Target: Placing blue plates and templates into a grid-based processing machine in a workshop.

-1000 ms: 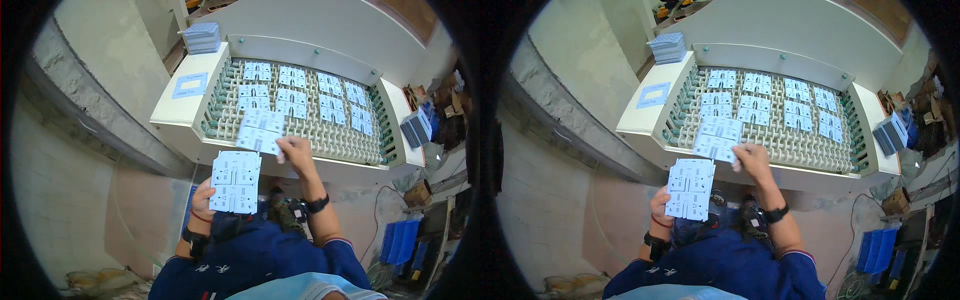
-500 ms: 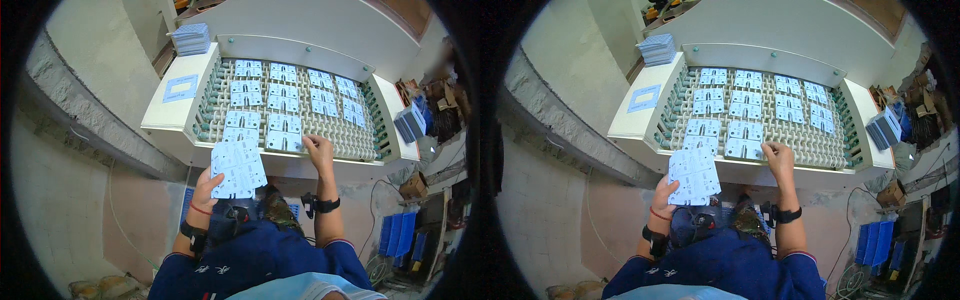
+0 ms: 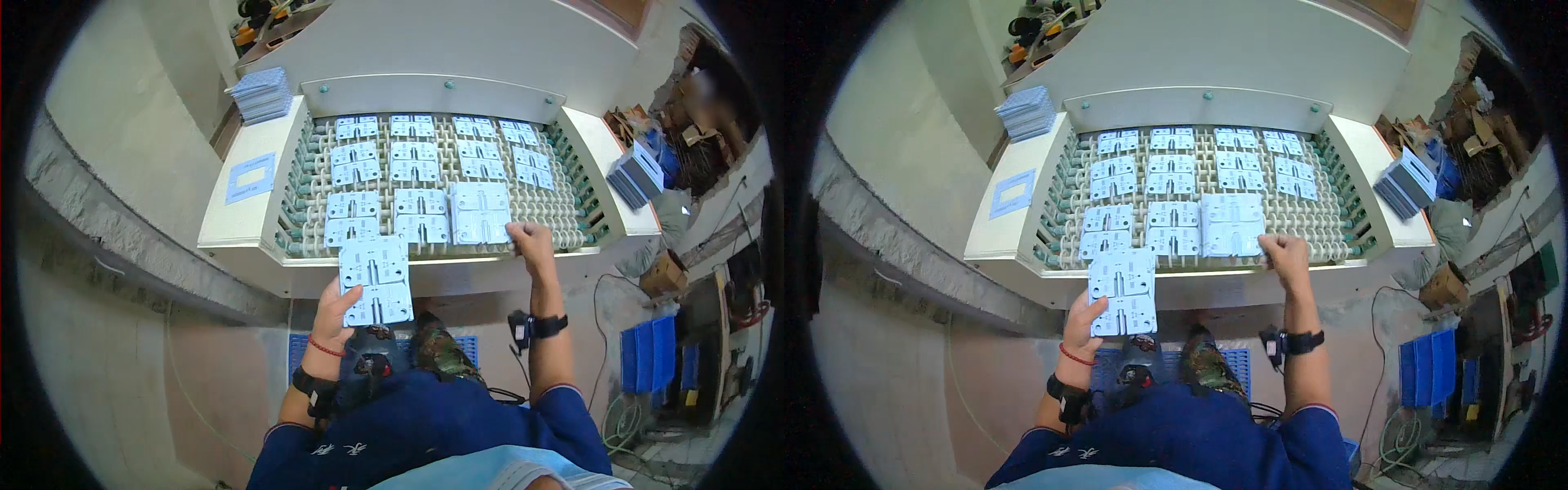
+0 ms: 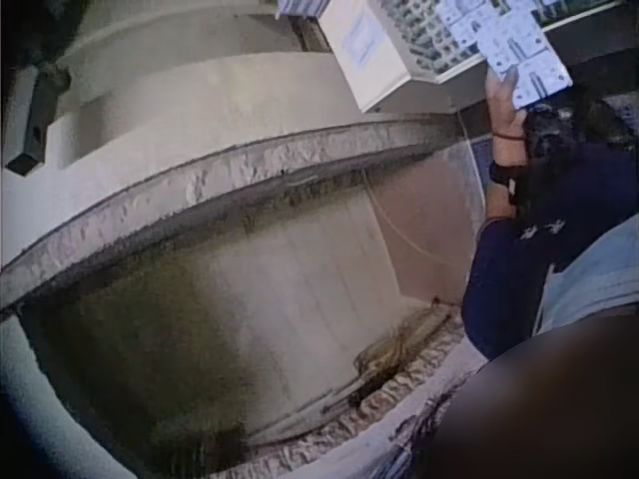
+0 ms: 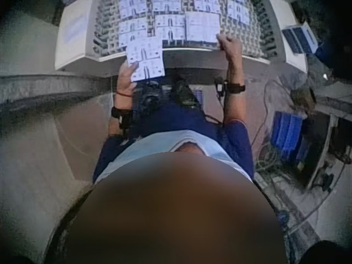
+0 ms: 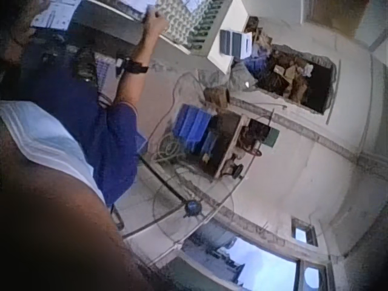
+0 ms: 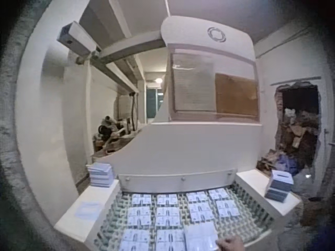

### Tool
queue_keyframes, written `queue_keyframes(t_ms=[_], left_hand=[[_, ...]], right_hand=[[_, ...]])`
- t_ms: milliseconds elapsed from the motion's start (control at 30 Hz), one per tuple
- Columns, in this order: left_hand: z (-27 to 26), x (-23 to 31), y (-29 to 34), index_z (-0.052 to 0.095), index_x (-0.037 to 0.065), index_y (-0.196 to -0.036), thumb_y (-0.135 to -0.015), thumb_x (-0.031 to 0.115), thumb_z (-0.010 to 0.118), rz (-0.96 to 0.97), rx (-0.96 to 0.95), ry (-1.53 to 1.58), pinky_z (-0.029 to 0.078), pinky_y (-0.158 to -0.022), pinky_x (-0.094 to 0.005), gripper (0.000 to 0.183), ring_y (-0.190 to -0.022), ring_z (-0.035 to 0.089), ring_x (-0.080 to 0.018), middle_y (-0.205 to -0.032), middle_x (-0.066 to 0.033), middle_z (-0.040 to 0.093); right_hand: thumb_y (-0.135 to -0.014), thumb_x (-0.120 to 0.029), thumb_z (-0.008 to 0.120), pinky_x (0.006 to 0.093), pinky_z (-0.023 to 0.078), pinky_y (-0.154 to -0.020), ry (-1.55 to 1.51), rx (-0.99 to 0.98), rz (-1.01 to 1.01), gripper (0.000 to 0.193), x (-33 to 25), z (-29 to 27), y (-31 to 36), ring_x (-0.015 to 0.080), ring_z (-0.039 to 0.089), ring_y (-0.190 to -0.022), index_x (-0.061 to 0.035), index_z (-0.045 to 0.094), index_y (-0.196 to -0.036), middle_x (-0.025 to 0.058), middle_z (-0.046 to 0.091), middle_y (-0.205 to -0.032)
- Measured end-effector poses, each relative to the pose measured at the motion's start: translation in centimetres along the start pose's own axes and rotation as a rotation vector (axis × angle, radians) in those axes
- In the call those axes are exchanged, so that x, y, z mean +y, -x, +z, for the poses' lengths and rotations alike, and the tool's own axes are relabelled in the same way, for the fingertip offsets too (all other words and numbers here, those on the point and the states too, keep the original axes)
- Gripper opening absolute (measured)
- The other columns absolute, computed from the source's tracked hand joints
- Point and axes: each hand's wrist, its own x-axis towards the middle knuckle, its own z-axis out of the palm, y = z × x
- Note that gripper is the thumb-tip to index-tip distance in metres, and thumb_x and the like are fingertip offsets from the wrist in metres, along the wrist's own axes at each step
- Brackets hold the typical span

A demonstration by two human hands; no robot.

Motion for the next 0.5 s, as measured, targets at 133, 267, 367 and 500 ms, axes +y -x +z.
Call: queue_keyframes(t_ms=[133,267,367,500], left_hand=[[-0.9,-0.7,0.4,0.041,-0.006,-0.122,-0.083,0.004,0.054,-0.030,-0.008,0.011,0.046,-0.086,-0.0327,0.042,-0.099,0.057,-0.0213,-0.113,-0.0140,0.055],[-2.0,-0.6,1.4,0.038,-0.008,-0.124,-0.083,0.007,0.053,-0.021,-0.017,0.106,0.042,-0.092,-0.0350,0.046,-0.106,0.053,-0.0241,-0.117,-0.0158,0.052],[-2.1,0.1,2.0,0.032,-0.010,-0.126,-0.075,0.010,0.057,-0.015,-0.077,0.250,0.037,-0.097,-0.0383,0.061,-0.111,0.050,-0.0288,-0.121,-0.0191,0.049],[-3.5,0.1,3.0,0.027,-0.012,-0.128,-0.068,0.009,0.060,-0.010,-0.146,0.313,0.035,-0.099,-0.0409,0.072,-0.115,0.046,-0.0326,-0.125,-0.0217,0.044]], right_hand=[[-0.072,-0.022,0.067,0.0276,0.043,-0.048,0.453,0.165,-0.125,0.026,2.6,-3.0,-3.0,0.0119,0.057,-0.050,0.0031,0.066,-0.068,0.0074,0.059,-0.056],[-0.069,-0.027,0.068,0.0314,0.045,-0.057,0.441,0.190,-0.025,0.029,2.0,-8.0,-4.1,0.0177,0.059,-0.055,0.0007,0.068,-0.076,0.0115,0.062,-0.060],[-0.069,-0.025,0.068,0.0302,0.045,-0.055,0.663,0.329,0.022,0.027,1.7,-11.9,-3.9,0.0162,0.058,-0.056,0.0013,0.068,-0.078,0.0108,0.062,-0.060],[-0.073,-0.020,0.066,0.0249,0.042,-0.049,0.430,0.436,-0.090,0.025,1.8,-14.0,-1.9,0.0118,0.055,-0.053,0.0042,0.067,-0.078,0.0054,0.061,-0.060]])
